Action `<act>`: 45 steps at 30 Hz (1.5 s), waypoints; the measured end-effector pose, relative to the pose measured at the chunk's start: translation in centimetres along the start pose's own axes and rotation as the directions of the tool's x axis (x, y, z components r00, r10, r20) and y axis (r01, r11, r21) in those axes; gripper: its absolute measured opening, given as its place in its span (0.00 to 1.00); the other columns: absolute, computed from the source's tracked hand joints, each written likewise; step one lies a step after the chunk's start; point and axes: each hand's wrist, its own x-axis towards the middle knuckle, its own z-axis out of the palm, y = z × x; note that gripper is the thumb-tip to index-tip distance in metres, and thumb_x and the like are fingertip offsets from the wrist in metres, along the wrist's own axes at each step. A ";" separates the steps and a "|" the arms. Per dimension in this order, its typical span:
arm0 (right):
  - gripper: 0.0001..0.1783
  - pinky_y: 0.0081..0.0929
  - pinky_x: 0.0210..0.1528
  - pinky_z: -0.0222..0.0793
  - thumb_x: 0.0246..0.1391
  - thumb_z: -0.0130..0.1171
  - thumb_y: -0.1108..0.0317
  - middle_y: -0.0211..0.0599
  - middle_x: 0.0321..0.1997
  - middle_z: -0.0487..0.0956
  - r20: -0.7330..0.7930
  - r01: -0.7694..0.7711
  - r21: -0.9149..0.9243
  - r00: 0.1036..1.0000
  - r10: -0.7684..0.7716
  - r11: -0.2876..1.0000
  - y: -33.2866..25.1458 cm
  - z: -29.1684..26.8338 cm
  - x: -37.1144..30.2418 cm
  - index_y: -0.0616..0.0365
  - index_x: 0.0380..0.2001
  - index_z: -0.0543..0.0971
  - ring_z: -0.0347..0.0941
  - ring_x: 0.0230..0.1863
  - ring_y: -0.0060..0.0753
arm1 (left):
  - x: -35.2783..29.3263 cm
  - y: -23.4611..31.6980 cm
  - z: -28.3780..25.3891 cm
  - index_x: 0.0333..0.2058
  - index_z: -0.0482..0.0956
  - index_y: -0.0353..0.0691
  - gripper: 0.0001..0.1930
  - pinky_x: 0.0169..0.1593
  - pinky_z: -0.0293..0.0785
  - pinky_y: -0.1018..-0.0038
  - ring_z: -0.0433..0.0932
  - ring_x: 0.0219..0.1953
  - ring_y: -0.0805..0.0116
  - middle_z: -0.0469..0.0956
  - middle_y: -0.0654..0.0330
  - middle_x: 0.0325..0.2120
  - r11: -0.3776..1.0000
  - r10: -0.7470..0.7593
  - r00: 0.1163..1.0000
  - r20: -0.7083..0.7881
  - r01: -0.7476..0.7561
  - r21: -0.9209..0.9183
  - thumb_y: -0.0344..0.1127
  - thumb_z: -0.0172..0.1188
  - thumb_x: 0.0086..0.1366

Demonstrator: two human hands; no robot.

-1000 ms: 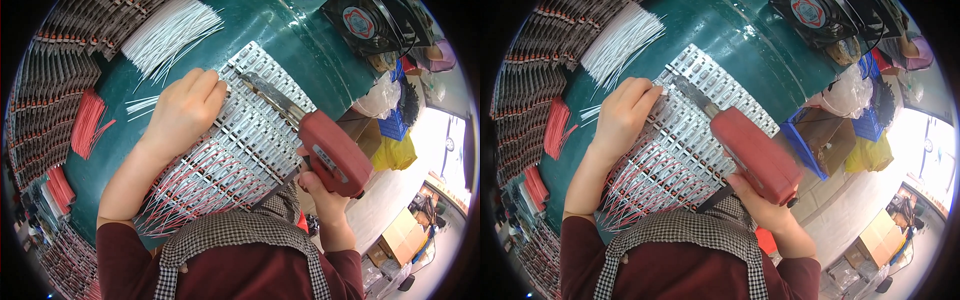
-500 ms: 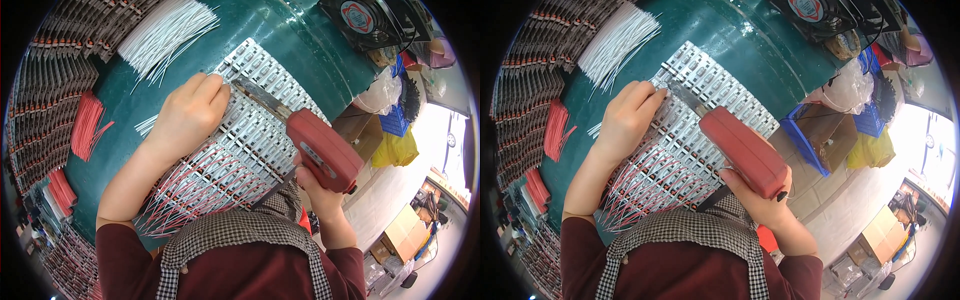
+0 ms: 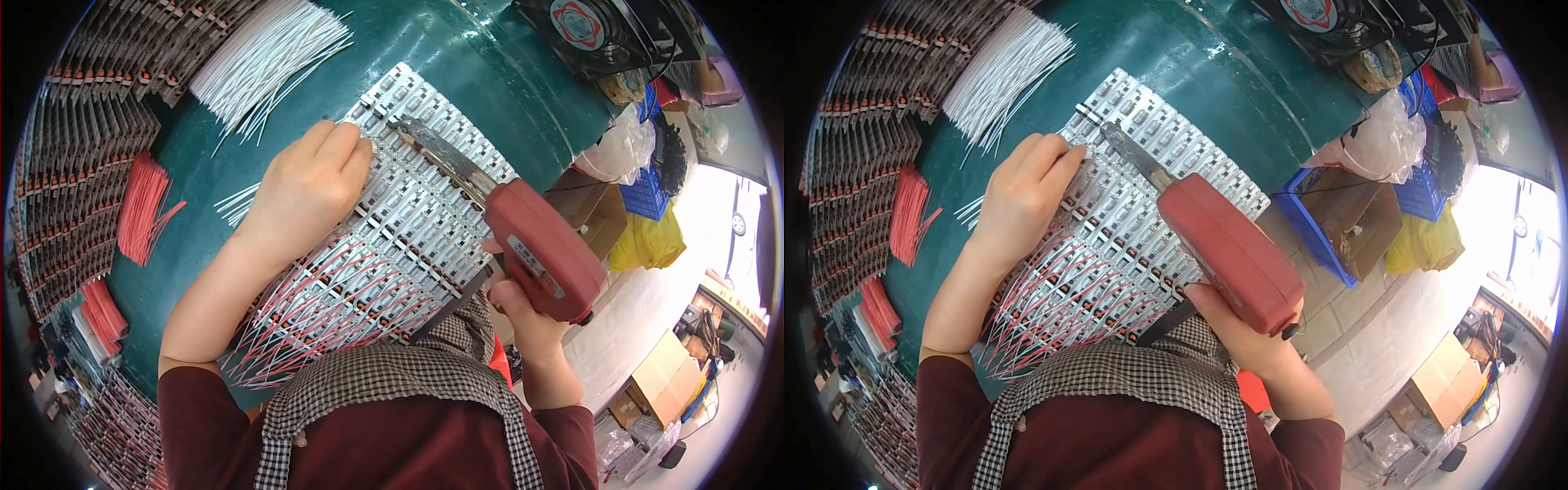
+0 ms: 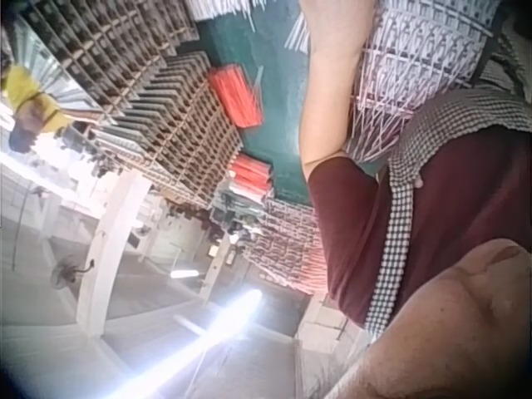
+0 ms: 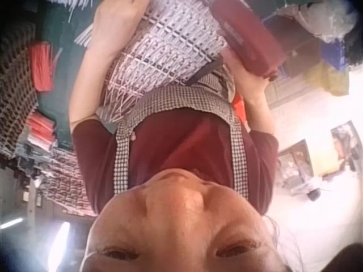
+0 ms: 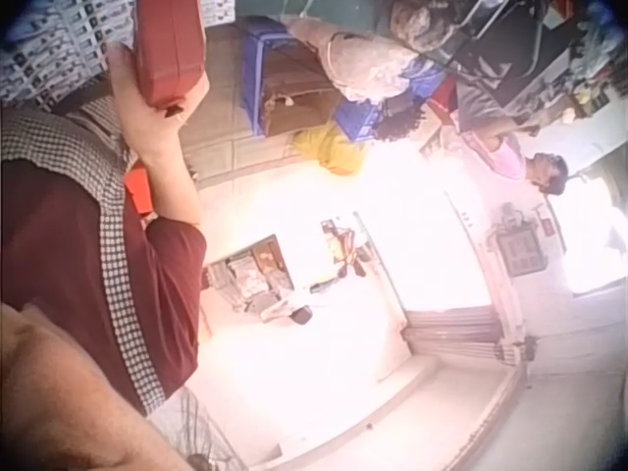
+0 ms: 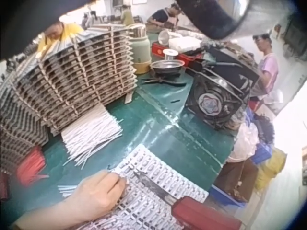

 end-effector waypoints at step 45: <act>0.31 0.18 0.26 0.65 0.47 0.59 0.76 0.46 0.42 0.76 0.011 0.151 -0.048 0.989 -0.150 0.987 2.3 -0.7 -1.2 0.67 0.55 0.63 0.67 0.24 0.18 | 0.6 1.5 0.0 0.29 0.75 0.33 0.09 0.28 0.70 0.73 0.71 0.28 0.65 0.67 0.60 0.25 0.999 0.020 0.999 0.033 -0.018 -0.049 0.26 0.56 0.45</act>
